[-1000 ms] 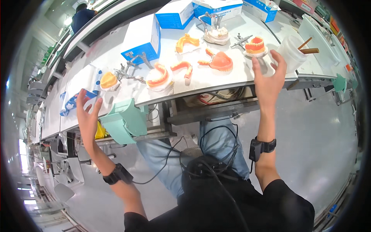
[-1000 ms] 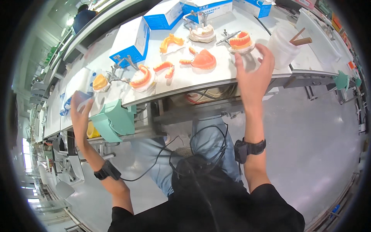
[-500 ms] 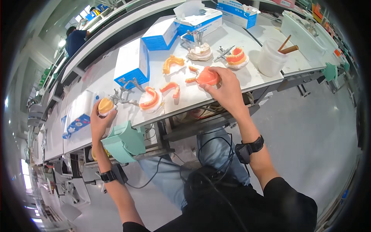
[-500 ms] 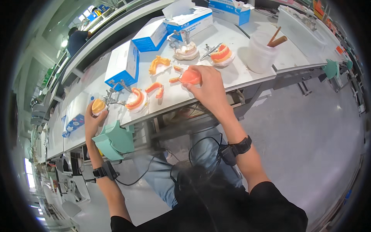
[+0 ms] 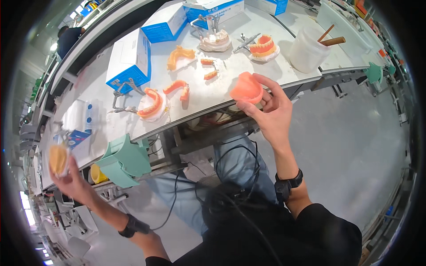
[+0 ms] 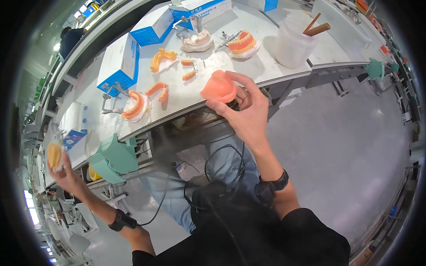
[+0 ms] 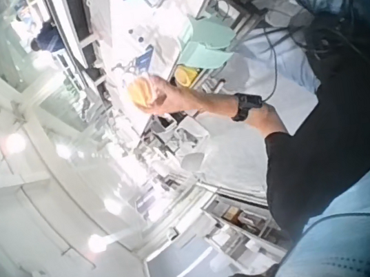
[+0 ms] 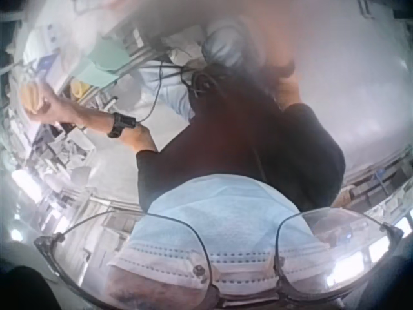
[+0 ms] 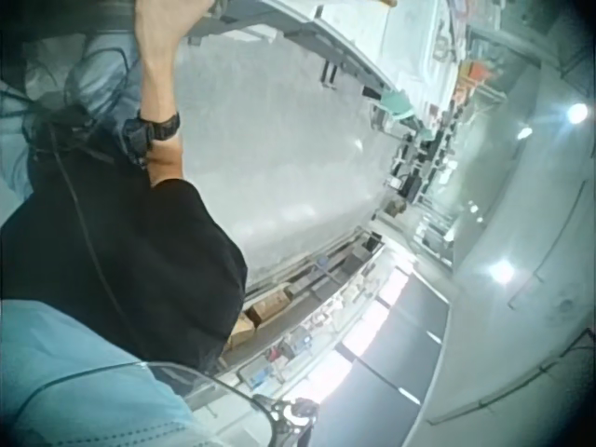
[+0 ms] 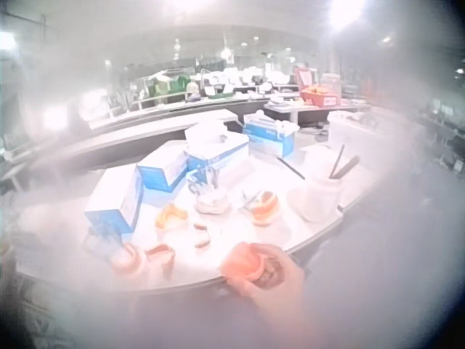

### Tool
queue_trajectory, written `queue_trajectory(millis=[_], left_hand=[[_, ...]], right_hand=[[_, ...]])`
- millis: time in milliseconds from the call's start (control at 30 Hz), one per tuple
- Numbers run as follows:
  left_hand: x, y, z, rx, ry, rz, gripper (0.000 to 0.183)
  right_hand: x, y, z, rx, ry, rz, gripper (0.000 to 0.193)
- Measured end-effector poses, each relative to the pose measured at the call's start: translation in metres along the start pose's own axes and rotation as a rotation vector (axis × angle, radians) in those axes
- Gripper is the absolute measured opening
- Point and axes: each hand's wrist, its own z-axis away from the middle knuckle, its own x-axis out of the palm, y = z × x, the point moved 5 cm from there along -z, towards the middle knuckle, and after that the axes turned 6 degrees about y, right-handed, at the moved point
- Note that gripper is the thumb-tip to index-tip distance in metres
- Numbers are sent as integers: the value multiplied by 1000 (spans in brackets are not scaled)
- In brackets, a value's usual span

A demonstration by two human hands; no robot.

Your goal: The recorder is assembling and inspecting dental dentures and plaster molds on a dental articulator tool.

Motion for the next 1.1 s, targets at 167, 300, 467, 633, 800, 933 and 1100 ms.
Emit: queue_trajectory(millis=[167,300,467,633,800,933,1100], left_hand=[[-38,56,31,33,-63,325,66],[-4,107,106,31,-341,441,89],[57,104,197,-501,-592,499,91],[66,113,208,-323,-786,582,89],[61,120,225,-372,-880,691,87],[61,119,222,-371,-723,625,87],[63,117,223,-380,-633,588,90]], right_hand=[[6,-11,19,-148,-233,112,60],[21,-22,42,-143,-426,141,64],[27,-47,61,18,-584,191,74],[46,-57,70,-93,-902,427,77],[51,-38,83,178,-881,89,70],[53,-20,87,-12,-856,23,45],[53,-8,104,143,-665,-111,35]])
